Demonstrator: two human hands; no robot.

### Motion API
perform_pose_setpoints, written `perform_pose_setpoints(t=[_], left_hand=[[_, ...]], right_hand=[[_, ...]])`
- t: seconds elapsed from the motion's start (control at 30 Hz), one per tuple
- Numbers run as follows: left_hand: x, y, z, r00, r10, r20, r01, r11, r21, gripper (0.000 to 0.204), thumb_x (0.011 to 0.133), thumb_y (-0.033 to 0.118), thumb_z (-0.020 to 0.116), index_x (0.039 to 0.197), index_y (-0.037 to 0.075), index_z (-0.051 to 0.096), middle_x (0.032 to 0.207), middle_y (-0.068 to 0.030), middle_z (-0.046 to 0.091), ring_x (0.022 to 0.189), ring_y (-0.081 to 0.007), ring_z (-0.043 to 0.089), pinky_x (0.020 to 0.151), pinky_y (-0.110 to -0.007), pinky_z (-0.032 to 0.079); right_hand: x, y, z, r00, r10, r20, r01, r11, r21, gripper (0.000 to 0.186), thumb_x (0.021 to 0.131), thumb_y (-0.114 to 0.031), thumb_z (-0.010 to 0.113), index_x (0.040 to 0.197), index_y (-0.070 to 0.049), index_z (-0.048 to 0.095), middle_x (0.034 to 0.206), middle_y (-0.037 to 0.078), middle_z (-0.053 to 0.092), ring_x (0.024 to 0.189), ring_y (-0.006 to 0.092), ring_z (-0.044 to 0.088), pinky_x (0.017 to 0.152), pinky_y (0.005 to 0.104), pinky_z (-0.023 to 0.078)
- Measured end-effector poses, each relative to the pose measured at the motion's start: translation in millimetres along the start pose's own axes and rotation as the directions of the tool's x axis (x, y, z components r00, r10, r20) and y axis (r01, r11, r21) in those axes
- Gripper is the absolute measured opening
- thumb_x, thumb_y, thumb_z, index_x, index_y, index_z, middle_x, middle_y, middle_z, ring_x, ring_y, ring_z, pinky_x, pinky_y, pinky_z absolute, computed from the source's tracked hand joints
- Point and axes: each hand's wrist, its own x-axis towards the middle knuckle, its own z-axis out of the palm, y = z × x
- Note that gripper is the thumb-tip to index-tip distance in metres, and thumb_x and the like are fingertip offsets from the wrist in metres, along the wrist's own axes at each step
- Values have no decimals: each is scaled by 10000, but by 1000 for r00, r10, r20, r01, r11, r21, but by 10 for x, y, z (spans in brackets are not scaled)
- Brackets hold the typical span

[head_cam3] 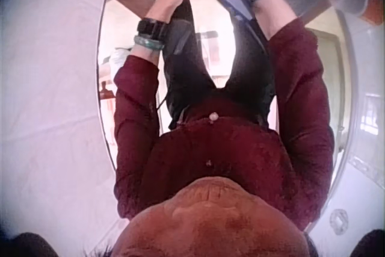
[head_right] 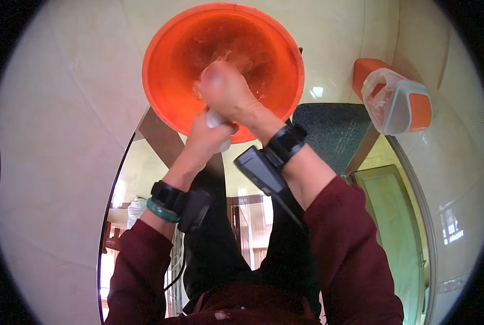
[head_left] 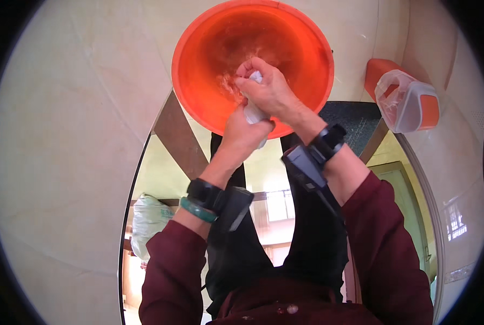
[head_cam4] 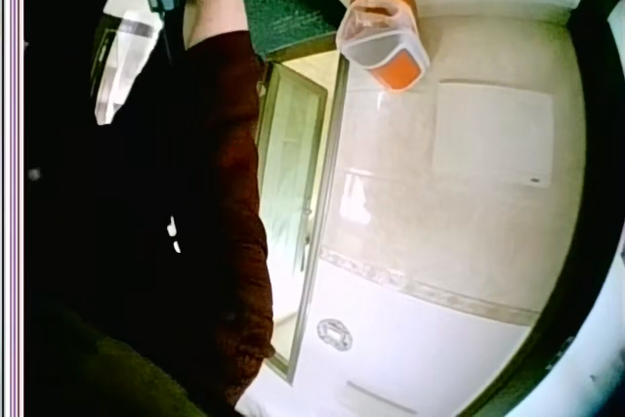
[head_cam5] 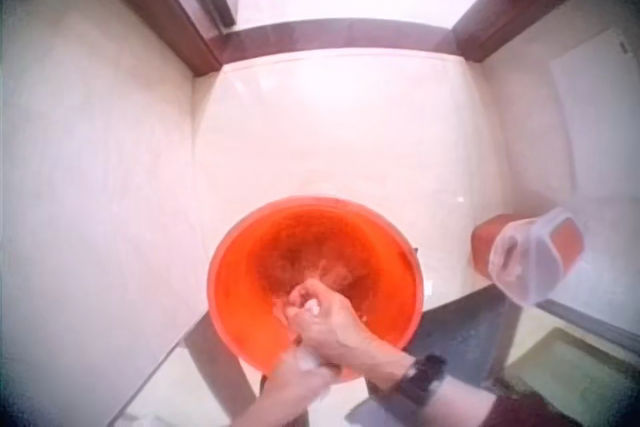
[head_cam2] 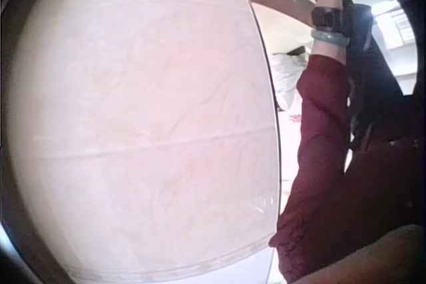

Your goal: Cleaning a stainless steel stair railing and then wiping down a glass and metal door with a damp cloth.

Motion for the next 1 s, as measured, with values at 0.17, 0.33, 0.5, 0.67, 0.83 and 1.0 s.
perform_pose_setpoints(t=[0.17,0.33,0.5,0.67,0.83,1.0], left_hand=[[-413,127,-117,857,-175,485,460,685,-565,339,785,220,553,1026,-7,480,805,-143,587,641,-222,614,533,-319,521],[-527,154,47,836,57,545,491,364,-791,424,782,293,565,1057,-17,477,830,-175,573,669,-281,610,536,-360,509],[-557,92,52,890,102,444,436,92,-895,598,737,364,669,1147,9,417,932,-139,534,711,-211,555,549,-303,450],[-272,121,105,967,-105,234,227,773,-592,425,712,174,699,1026,26,454,830,-52,506,667,-128,512,538,-261,412],[-65,6,141,993,-42,-114,40,999,-21,312,717,58,620,987,35,466,798,-44,517,664,-126,528,534,-270,439],[-350,10,21,985,-114,131,156,910,-384,334,716,96,596,1001,-4,454,782,-101,543,612,-139,540,522,-272,459]], right_hand=[[-133,-78,-332,955,99,279,-228,847,480,834,791,-710,281,1323,-67,305,1053,142,535,903,260,599,794,365,509],[-280,-144,-227,810,-157,565,-420,519,745,767,831,-636,346,1312,-39,324,1016,134,553,921,293,590,803,414,496],[-179,-139,-163,923,-63,380,-212,740,638,372,874,-380,518,1013,-35,508,666,11,491,693,189,582,641,308,497],[9,-74,-95,961,215,171,-267,880,392,209,878,-228,535,764,-58,490,595,16,487,500,125,513,476,259,439],[101,-1,11,994,105,-28,-103,993,64,180,864,-210,527,821,-36,522,615,17,505,537,121,511,499,268,434],[-141,-49,-161,976,123,180,-174,938,299,369,874,-369,513,1025,-36,562,844,76,585,777,143,567,668,308,477]])
